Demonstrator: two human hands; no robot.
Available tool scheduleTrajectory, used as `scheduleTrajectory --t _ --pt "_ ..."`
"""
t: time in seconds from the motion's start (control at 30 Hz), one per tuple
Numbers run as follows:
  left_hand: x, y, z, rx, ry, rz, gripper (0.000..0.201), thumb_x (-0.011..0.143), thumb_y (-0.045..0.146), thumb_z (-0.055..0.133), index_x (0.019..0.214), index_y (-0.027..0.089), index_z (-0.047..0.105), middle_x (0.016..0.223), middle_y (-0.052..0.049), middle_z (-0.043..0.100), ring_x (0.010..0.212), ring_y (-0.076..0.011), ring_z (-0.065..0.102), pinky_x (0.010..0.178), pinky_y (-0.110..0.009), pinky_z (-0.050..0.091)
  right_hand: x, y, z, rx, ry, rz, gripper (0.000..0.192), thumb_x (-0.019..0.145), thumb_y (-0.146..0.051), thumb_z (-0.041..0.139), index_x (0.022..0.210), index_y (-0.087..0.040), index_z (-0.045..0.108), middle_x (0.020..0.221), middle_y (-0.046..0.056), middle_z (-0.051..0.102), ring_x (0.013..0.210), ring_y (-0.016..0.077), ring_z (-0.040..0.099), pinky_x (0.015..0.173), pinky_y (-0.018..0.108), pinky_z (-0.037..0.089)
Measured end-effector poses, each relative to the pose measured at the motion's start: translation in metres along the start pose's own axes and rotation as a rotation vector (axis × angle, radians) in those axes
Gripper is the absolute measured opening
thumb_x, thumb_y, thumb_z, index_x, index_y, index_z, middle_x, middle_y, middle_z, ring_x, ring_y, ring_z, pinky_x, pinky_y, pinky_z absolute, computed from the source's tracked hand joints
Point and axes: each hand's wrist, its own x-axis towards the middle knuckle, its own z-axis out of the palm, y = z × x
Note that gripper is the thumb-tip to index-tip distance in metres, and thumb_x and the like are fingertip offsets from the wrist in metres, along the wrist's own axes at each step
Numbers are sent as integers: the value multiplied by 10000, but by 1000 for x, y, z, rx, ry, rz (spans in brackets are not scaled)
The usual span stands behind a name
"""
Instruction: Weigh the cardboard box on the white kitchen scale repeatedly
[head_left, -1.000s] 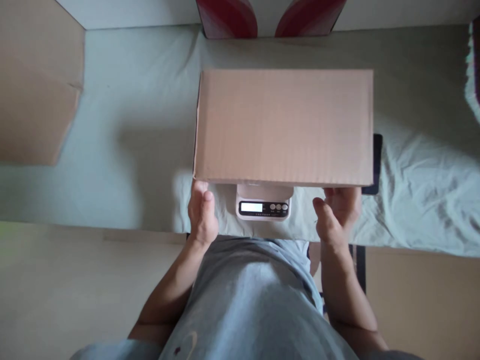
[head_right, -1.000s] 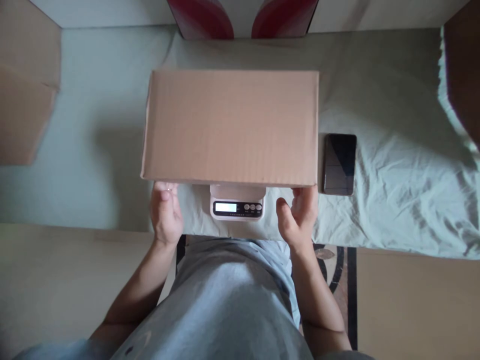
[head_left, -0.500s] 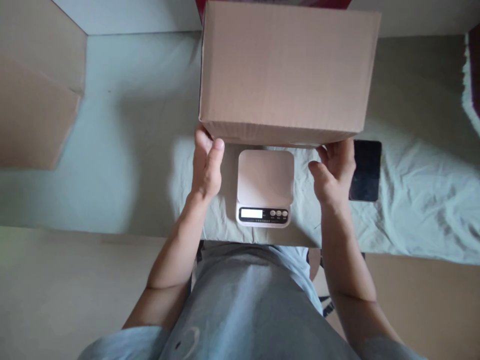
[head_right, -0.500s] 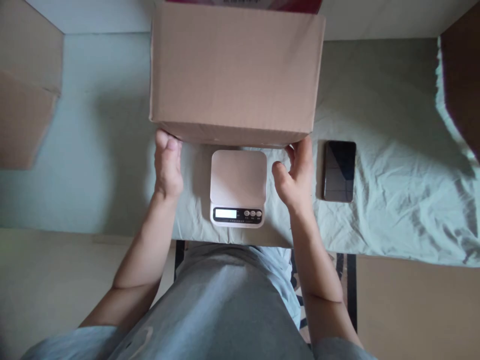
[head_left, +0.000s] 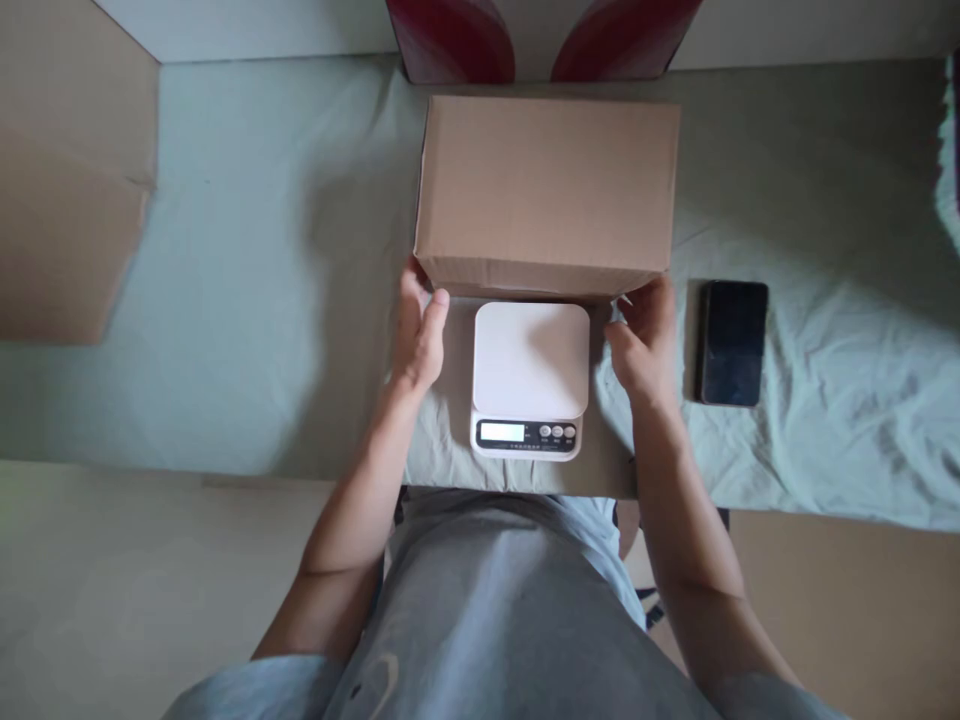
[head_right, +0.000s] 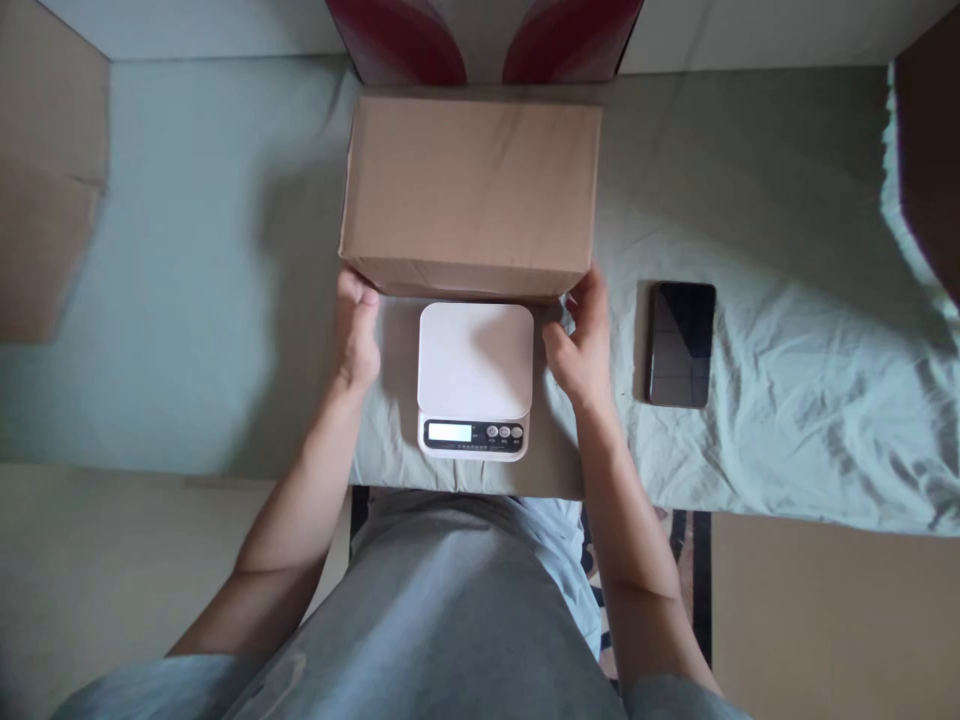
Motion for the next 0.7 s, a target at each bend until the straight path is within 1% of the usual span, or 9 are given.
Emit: scheduleTrajectory --t 0.1,0.17,0.3,0.37,0.43,0.5,0.57,0.63,0.7 --pt "-1 -8 -2 -73 20 3 579 841 595 474 1330 289 420 1450 -64 442 1398 -245 367 1175 -416 273 2 2 -2 34 -14 -17 572 635 -105 540 1173 -289 475 1309 32 534 1239 255 518 1047 532 423" --pt "-2 -14 -5 -78 44 -29 597 829 593 499 1345 303 419 1473 -48 421 1424 -248 326 1191 -425 240 2 4 -2 42 -18 -26 585 640 -110 546 1190 -292 466 1314 33 536 1233 254 525 1037 528 438" --pt "-6 -22 -10 -72 89 -75 637 801 623 520 1358 333 413 1508 -20 380 1448 -251 280 1199 -435 220 1 8 -1 39 2 -41 589 641 -124 550 1198 -299 470 1311 31 536 1230 262 528 1055 555 416" --pt "-7 -24 -10 -69 110 -91 645 783 644 527 1343 338 431 1501 -25 393 1442 -258 292 1194 -448 227 -1 8 0 43 19 -43 602 641 -131 548 1212 -301 466 1310 32 532 1224 263 527 1060 561 408" --pt "-7 -26 -8 -68 111 -109 655 760 665 541 1317 332 456 1465 -45 438 1415 -270 343 1181 -466 251 -3 6 1 48 31 -39 604 644 -138 545 1219 -303 465 1292 27 540 1201 255 535 1061 551 412" --pt "-6 -29 -4 -62 90 -111 676 724 686 570 1282 316 481 1395 -70 505 1358 -280 427 1159 -477 292 -3 3 4 60 14 -41 589 642 -140 547 1203 -305 478 1244 21 559 1162 240 551 1049 517 437" --pt "-4 -30 1 -45 77 -95 710 691 697 598 1268 301 480 1339 -83 544 1302 -284 489 1137 -483 327 -2 -2 7 74 -11 -45 576 634 -141 552 1183 -308 491 1207 18 567 1132 230 559 1021 477 470" --pt "-2 -26 5 -20 76 -67 732 686 685 615 1286 299 453 1342 -87 535 1295 -287 494 1130 -491 336 0 -7 8 78 -13 -49 555 636 -160 558 1167 -310 497 1186 20 570 1117 230 560 993 457 490" --pt "-3 -12 6 1 61 -24 710 710 644 622 1304 306 428 1369 -83 509 1318 -288 467 1135 -499 326 1 -14 6 79 10 -64 537 643 -192 568 1162 -313 497 1162 23 575 1099 234 564 975 453 496"
